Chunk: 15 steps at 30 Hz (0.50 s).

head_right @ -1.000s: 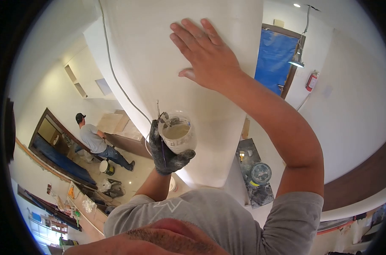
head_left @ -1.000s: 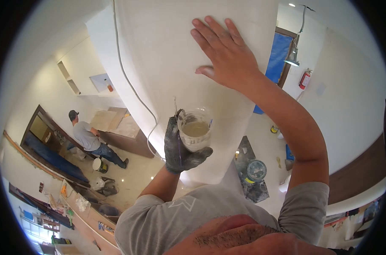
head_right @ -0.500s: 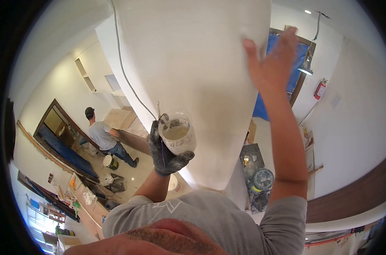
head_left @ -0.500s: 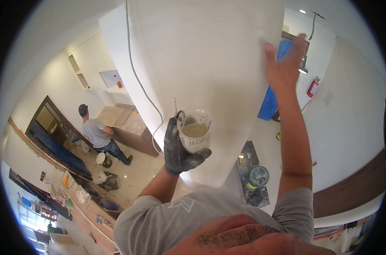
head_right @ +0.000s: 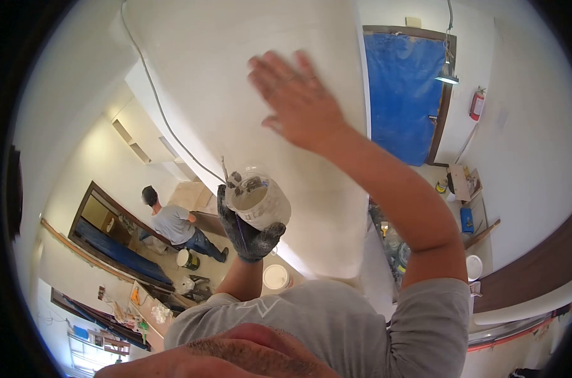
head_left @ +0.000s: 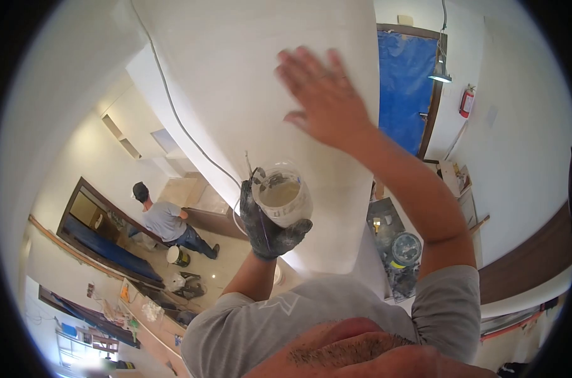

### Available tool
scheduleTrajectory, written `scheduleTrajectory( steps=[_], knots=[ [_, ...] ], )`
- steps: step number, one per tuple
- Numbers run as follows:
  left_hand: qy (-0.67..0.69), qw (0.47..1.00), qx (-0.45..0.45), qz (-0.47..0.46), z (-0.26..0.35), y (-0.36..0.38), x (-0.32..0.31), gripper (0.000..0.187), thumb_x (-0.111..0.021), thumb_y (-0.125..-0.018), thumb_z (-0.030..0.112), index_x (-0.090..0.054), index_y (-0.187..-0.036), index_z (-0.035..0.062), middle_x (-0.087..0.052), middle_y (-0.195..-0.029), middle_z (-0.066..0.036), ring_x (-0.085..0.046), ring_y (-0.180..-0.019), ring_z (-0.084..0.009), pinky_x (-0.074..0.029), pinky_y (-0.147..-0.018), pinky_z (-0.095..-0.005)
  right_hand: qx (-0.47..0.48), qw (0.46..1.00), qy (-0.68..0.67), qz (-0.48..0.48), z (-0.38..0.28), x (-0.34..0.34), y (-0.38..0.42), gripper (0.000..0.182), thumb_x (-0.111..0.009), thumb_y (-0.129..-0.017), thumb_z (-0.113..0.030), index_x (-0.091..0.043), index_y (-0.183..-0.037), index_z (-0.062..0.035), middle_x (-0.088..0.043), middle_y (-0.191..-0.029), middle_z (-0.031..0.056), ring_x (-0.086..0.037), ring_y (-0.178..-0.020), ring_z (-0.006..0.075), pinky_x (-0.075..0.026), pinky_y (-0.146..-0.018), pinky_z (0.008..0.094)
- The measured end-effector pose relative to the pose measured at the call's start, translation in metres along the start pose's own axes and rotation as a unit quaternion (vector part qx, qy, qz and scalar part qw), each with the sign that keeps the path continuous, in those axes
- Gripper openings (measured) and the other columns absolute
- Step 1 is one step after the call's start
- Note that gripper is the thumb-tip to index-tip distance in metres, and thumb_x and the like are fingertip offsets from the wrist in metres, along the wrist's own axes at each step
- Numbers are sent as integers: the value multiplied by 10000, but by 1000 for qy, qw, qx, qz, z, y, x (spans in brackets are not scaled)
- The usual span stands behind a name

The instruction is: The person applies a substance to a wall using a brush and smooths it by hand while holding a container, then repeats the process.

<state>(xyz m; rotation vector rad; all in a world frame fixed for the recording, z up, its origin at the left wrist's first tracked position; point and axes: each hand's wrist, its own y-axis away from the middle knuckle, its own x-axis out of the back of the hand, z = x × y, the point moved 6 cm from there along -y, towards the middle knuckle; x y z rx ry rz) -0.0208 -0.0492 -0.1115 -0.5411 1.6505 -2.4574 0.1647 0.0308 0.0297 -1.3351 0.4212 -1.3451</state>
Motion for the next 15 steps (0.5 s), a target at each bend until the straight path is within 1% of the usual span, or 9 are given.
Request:
scheduleTrajectory(
  steps=[1, 3, 4, 6, 7, 9, 12, 14, 15],
  knots=[
    [-1, 1000, -3, -2, -1, 2, 1, 1121, -971, -657, 423, -382, -1486, -49, -576, -1357, -177, -606, -1225, -277, -499, -1046, -440, -8, 998, 31, 50, 15, 13, 7, 932, -756, -876, -521, -385, -1587, -45, -298, -1701, 152, -210, -1599, 314, -133, -1289, 591],
    [-12, 1000, -3, 2, 1, 2, 2, 1127, -972, -659, 416, -375, -1499, -40, -566, -1373, -175, -594, -1246, -277, -491, -1062, -444, -138, 983, -50, 111, 62, 22, 32, 986, -748, -891, -539, -333, -1584, 28, -266, -1683, 247, -223, -1579, 396, -170, -1261, 630],
    [-22, 1000, 5, 17, 2, 2, 3, 1071, -948, -661, 464, -436, -1447, -52, -599, -1302, -185, -613, -1175, -308, -501, -1009, -455, -199, 966, -90, 138, 81, 22, 42, 1016, -745, -899, -548, -307, -1582, 64, -249, -1674, 295, -229, -1569, 437, -188, -1247, 650],
    [-42, 997, 23, 53, 3, 3, 4, 990, -902, -664, 558, -558, -1342, -76, -664, -1162, -205, -651, -1034, -371, -520, -905, -476, -239, 955, -55, 164, 91, 20, 57, 1068, -733, -910, -557, -236, -1580, 109, -224, -1643, 370, -240, -1526, 532, -213, -1220, 672],
    [-37, 997, 25, 57, 3, 3, 5, 986, -904, -662, 554, -558, -1337, -77, -663, -1162, -206, -651, -1031, -372, -520, -905, -476, -260, 948, -37, 178, 92, 19, 61, 1095, -728, -916, -562, -200, -1579, 132, -212, -1628, 408, -245, -1505, 580, -225, -1207, 683],
    [-29, 997, 27, 66, 3, 3, 7, 977, -908, -659, 544, -558, -1327, -78, -661, -1162, -206, -651, -1026, -373, -520, -905, -476, -225, 953, -37, 200, 72, 13, 47, 1114, -715, -917, -578, -164, -1592, 117, -188, -1633, 414, -211, -1495, 622, -228, -1189, 704],
    [74, 993, 86, 7, -6, 11, 13, 1108, -975, -664, 380, -373, -1509, -9, -583, -1357, -162, -612, -1225, -280, -501, -1051, -437, -226, 953, 11, 202, 37, 6, 23, 1157, -708, -900, -621, -139, -1602, 100, -160, -1633, 430, -163, -1497, 647, -195, -1164, 752],
    [9, 999, 46, -11, -3, 7, 14, 1129, -978, -665, 384, -356, -1520, -11, -573, -1373, -160, -601, -1247, -278, -502, -1052, -437, -230, 952, 46, 197, 27, 1, 14, 1164, -709, -887, -641, -154, -1610, 83, -153, -1640, 422, -141, -1507, 641, -156, -1149, 786],
    [22, 999, 47, -9, -3, 7, 13, 1144, -979, -665, 388, -344, -1528, -12, -563, -1386, -162, -593, -1260, -279, -499, -1056, -440, -226, 952, 56, 197, 24, -4, 10, 1154, -710, -882, -642, -172, -1615, 70, -154, -1648, 408, -133, -1514, 632, -134, -1141, 802]
  ],
)
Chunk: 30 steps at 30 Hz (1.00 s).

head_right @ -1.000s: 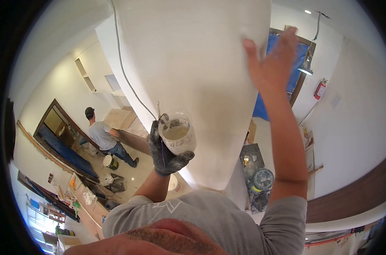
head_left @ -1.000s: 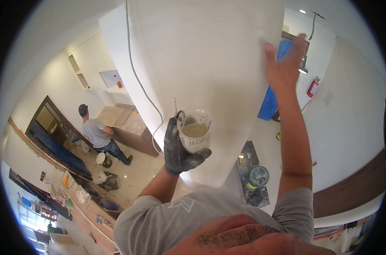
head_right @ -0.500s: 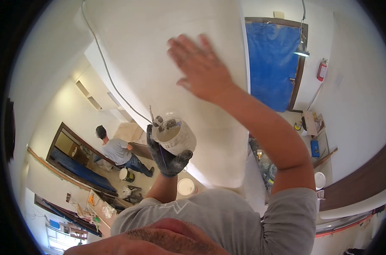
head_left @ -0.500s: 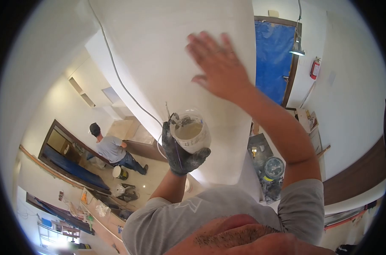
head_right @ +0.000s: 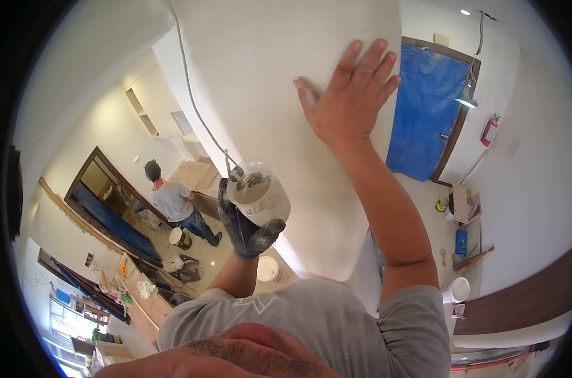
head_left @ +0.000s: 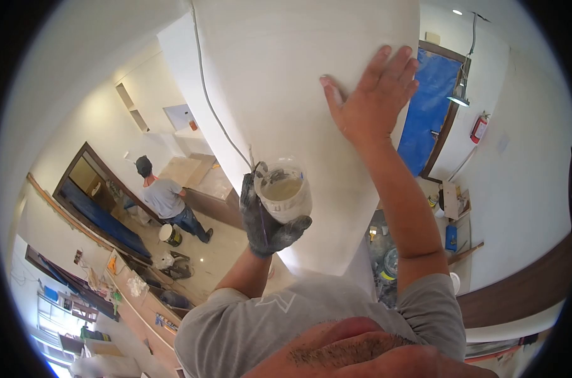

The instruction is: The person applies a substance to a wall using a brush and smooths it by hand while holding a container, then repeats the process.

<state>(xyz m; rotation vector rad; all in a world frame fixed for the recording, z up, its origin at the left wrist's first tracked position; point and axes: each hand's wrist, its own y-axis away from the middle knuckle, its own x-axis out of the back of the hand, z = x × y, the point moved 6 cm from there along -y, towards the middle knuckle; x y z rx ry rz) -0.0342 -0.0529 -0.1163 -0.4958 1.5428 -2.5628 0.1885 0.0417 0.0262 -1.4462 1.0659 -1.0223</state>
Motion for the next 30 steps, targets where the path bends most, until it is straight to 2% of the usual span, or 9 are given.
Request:
scheduleTrajectory(
  steps=[4, 7, 10, 13, 18, 21, 24, 27, 30],
  knots=[
    [116, 993, 19, 29, -5, 2, -13, 1216, -986, -664, 408, -286, -1562, -19, -508, -1460, -172, -561, -1310, -291, -480, -1085, -456, 37, 996, 9, -79, -36, -8, -1, 914, -709, -906, -560, -422, -1550, 21, -263, -1683, 272, -178, -1571, 483, -87, -1204, 743],
    [53, 997, -48, 34, 3, 0, -11, 1259, -992, -657, 417, -254, -1578, -22, -468, -1506, -181, -548, -1329, -301, -459, -1110, -471, 303, 919, -152, -202, -86, -23, 28, 525, -661, -967, -427, -670, -1317, -35, -537, -1538, 141, -377, -1516, 331, -185, -1249, 638],
    [-2, 997, -74, 31, 8, 1, -9, 1269, -994, -654, 421, -249, -1580, -24, -458, -1519, -185, -545, -1331, -306, -443, -1126, -474, 257, 866, -290, -315, -83, -11, 24, 232, -662, -979, -282, -745, -1049, -77, -709, -1246, 65, -551, -1359, 267, -286, -1242, 550],
    [17, 998, -50, 25, 8, 5, -6, 1264, -990, -658, 427, -252, -1579, -25, -466, -1512, -185, -549, -1327, -309, -441, -1128, -466, 239, 946, -214, -52, -45, 15, -2, 95, -700, -943, -182, -721, -915, -93, -710, -1002, 53, -644, -1134, 290, -367, -1192, 537],
    [72, 993, 33, 83, -5, 24, 1, 1251, -983, -665, 427, -256, -1576, -27, -502, -1479, -186, -559, -1317, -308, -455, -1113, -467, 212, 922, -266, -184, -31, 1, 15, 234, -799, -853, -193, -620, -754, -79, -612, -820, 78, -614, -897, 309, -450, -937, 485],
    [93, 990, 55, 89, -2, 22, 6, 1216, -977, -668, 430, -290, -1559, -31, -539, -1436, -187, -574, -1297, -301, -472, -1095, -469, 225, 951, -209, -30, -16, 31, 6, 190, -773, -886, -186, -680, -941, -30, -663, -968, 140, -616, -1001, 370, -432, -981, 533],
    [122, 989, 26, 79, 4, 13, 6, 1157, -970, -671, 424, -341, -1529, -31, -568, -1394, -187, -590, -1272, -295, -487, -1077, -462, 101, 976, -177, 81, 31, 55, -20, 494, -734, -931, -288, -614, -1308, 8, -606, -1348, 237, -535, -1295, 435, -368, -1096, 602],
    [103, 992, -2, 71, 4, 15, 8, 1125, -975, -670, 377, -353, -1514, -30, -548, -1414, -186, -584, -1274, -295, -491, -1070, -453, -77, 995, -51, 41, 61, 4, -1, 771, -687, -955, -415, -409, -1554, -17, -349, -1637, 265, -324, -1522, 438, -251, -1204, 635],
    [94, 992, -34, 80, 0, 8, -1, 1120, -970, -676, 381, -352, -1515, -31, -542, -1420, -187, -583, -1272, -294, -493, -1064, -453, -26, 1000, -6, 9, 6, 3, 13, 816, -666, -949, -514, -409, -1564, -44, -260, -1696, 225, -203, -1584, 420, -161, -1243, 657]
  ],
)
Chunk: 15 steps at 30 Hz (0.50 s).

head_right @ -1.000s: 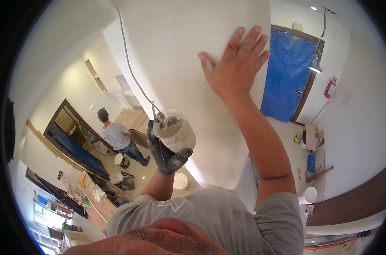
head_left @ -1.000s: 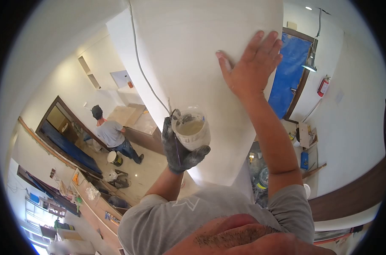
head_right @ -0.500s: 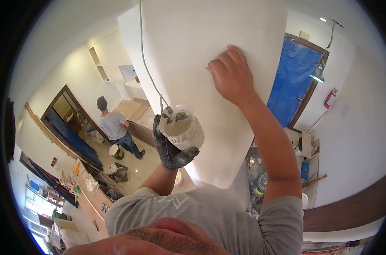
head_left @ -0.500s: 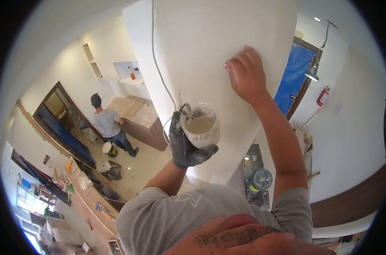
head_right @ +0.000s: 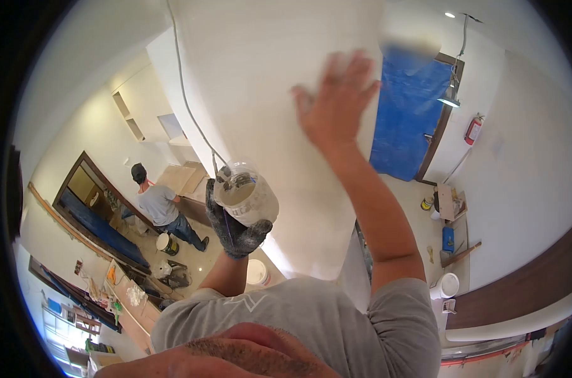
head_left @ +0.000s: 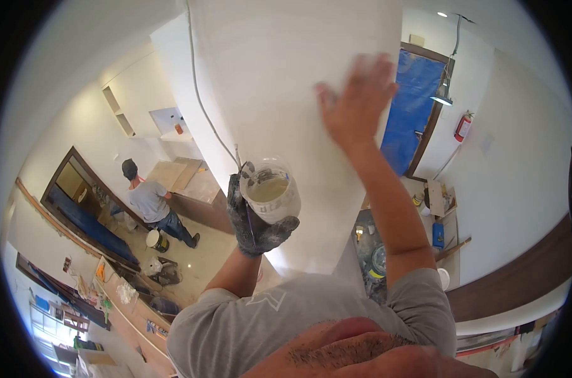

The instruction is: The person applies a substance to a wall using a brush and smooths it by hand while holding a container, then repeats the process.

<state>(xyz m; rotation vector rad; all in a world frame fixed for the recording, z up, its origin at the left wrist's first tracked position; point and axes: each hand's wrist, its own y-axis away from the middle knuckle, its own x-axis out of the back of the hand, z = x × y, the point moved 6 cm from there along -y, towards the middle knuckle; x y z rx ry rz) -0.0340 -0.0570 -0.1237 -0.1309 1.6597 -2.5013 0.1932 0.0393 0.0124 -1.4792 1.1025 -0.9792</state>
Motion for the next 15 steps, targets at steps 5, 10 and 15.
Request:
scheduleTrajectory(
  steps=[5, 10, 15],
  knots=[
    [-84, 995, -31, -36, 15, -13, -10, 1111, -965, -669, 404, -370, -1494, -44, -569, -1365, -178, -596, -1239, -290, -497, -1045, -443, 228, 949, -84, -202, -51, -7, 24, 856, -676, -932, -530, -385, -1588, -64, -294, -1703, 137, -197, -1596, 353, -113, -1249, 676],
    [-19, 999, 16, -47, 11, -18, -13, 1093, -973, -657, 392, -391, -1472, -46, -595, -1313, -169, -609, -1207, -277, -495, -1049, -441, 277, 935, -56, -213, -53, -12, 29, 626, -652, -985, -380, -499, -1497, -55, -481, -1584, 120, -358, -1527, 292, -181, -1274, 583],
    [44, 996, 63, -53, 7, -13, -19, 1144, -985, -662, 361, -326, -1505, -45, -565, -1368, -186, -588, -1245, -298, -477, -1083, -450, 77, 926, -250, -273, -7, 22, 81, 264, -615, -1030, -265, -687, -954, -22, -698, -900, 90, -695, -986, 261, -544, -971, 438]
  ],
)
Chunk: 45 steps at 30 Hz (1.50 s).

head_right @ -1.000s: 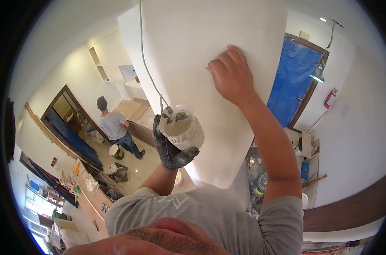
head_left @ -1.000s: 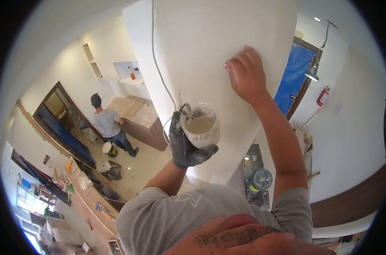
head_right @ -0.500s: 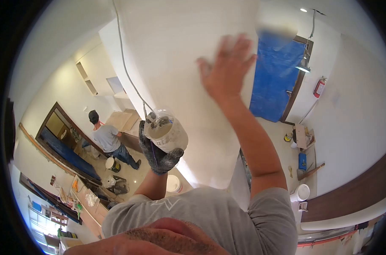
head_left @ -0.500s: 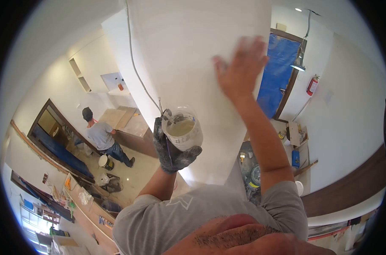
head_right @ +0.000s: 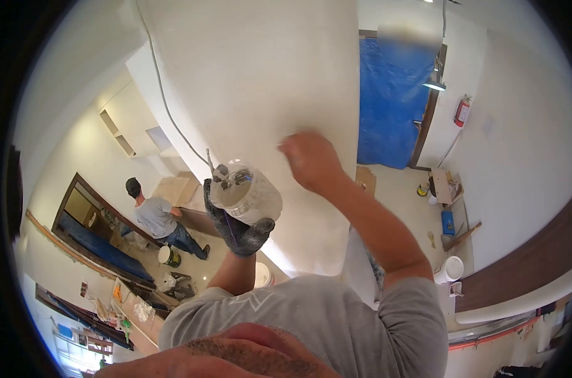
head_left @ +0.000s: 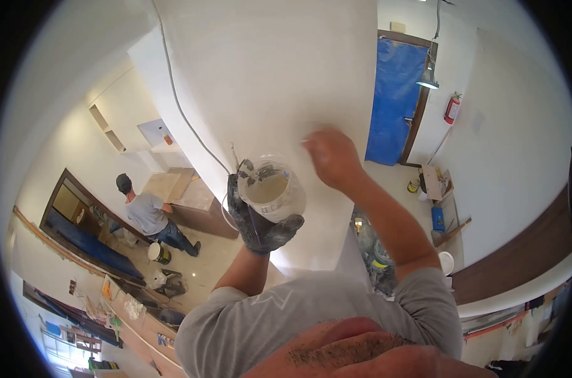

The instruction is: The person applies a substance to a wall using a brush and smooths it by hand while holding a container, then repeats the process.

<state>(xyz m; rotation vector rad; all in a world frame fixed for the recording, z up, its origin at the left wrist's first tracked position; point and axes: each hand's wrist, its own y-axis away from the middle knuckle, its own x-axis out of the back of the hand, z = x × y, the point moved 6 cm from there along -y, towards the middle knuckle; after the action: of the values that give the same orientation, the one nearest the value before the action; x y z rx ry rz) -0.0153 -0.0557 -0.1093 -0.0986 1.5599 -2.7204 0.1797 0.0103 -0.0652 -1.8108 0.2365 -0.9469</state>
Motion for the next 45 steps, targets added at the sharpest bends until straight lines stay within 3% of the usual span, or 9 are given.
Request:
scheduleTrajectory(
  steps=[2, 4, 8, 14, 20, 27, 30, 32, 45],
  knots=[
    [35, 998, 35, -31, 3, 3, -8, 1166, -990, -663, 348, -301, -1518, -45, -552, -1390, -193, -580, -1260, -306, -471, -1097, -454, -362, 878, -307, 65, 12, 23, 45, 303, -552, -1072, -240, -661, -900, -15, -667, -874, 104, -675, -870, 205, -553, -795, 386],
    [69, 992, 76, -71, 7, 3, -24, 1189, -994, -665, 335, -275, -1531, -45, -540, -1412, -200, -572, -1276, -315, -464, -1110, -457, -339, 924, -170, 49, 22, 42, 83, 319, -523, -1083, -244, -654, -927, 1, -638, -826, 89, -648, -838, 165, -527, -811, 330],
    [134, 975, 101, -148, 4, 6, -77, 1235, -1004, -669, 310, -223, -1558, -44, -516, -1455, -214, -555, -1306, -331, -450, -1137, -464, -357, 887, -274, 99, 27, 60, 145, 381, -618, -1048, -341, -619, -1217, 1, -680, -1099, 106, -668, -1007, 199, -529, -938, 351],
    [28, 973, -89, -210, -4, 10, -143, 1231, -988, -678, 376, -266, -1576, -58, -462, -1528, -258, -496, -1406, -395, -401, -1178, -489, -287, 826, -460, 153, -11, 88, 153, 874, -853, -876, -367, -384, -1503, 23, -569, -1395, 131, -550, -1318, 257, -428, -1127, 382],
    [132, 950, 28, -280, -25, 42, -193, 1172, -972, -680, 415, -352, -1566, -36, -424, -1583, -290, -456, -1452, -450, -378, -1191, -513, -406, 799, -418, 148, 1, 110, 179, 979, -941, -760, -258, -375, -1511, 13, -571, -1403, 141, -555, -1323, 237, -437, -1122, 382],
    [166, 920, -67, -349, -20, 71, -194, 1188, -921, -793, 253, -147, -1655, -12, -258, -1683, -274, -507, -1429, -407, -424, -1183, -472, -416, 893, -115, 126, -6, 144, 254, 1003, -977, -659, -205, -438, -1490, -46, -569, -1449, 150, -573, -1329, 281, -455, -1114, 418],
    [275, 900, 63, -333, -20, 68, -184, 676, -634, -949, -10, -377, -1573, -48, -548, -1490, -282, -627, -1308, -393, -539, -1033, -453, -367, 915, -42, 163, -2, 149, 288, 1030, -1012, -634, -195, -432, -1472, -43, -551, -1446, 165, -572, -1325, 298, -476, -1099, 425],
    [280, 901, 16, -331, 0, 62, -195, 513, -633, -943, -23, -533, -1445, -60, -681, -1309, -251, -698, -1166, -374, -569, -938, -419, -378, 910, -6, 168, -3, 155, 306, 1002, -1012, -615, -143, -452, -1441, -47, -552, -1456, 168, -570, -1328, 304, -476, -1107, 426],
    [137, 820, -95, -547, 53, 85, -274, 247, -852, -839, 102, -756, -1053, 25, -775, -1033, -124, -746, -955, -273, -596, -808, -372, -391, 890, 122, 203, -13, 171, 369, 982, -992, -603, -88, -451, -1422, -62, -575, -1432, 213, -572, -1320, 384, -472, -1100, 473]
  ],
)
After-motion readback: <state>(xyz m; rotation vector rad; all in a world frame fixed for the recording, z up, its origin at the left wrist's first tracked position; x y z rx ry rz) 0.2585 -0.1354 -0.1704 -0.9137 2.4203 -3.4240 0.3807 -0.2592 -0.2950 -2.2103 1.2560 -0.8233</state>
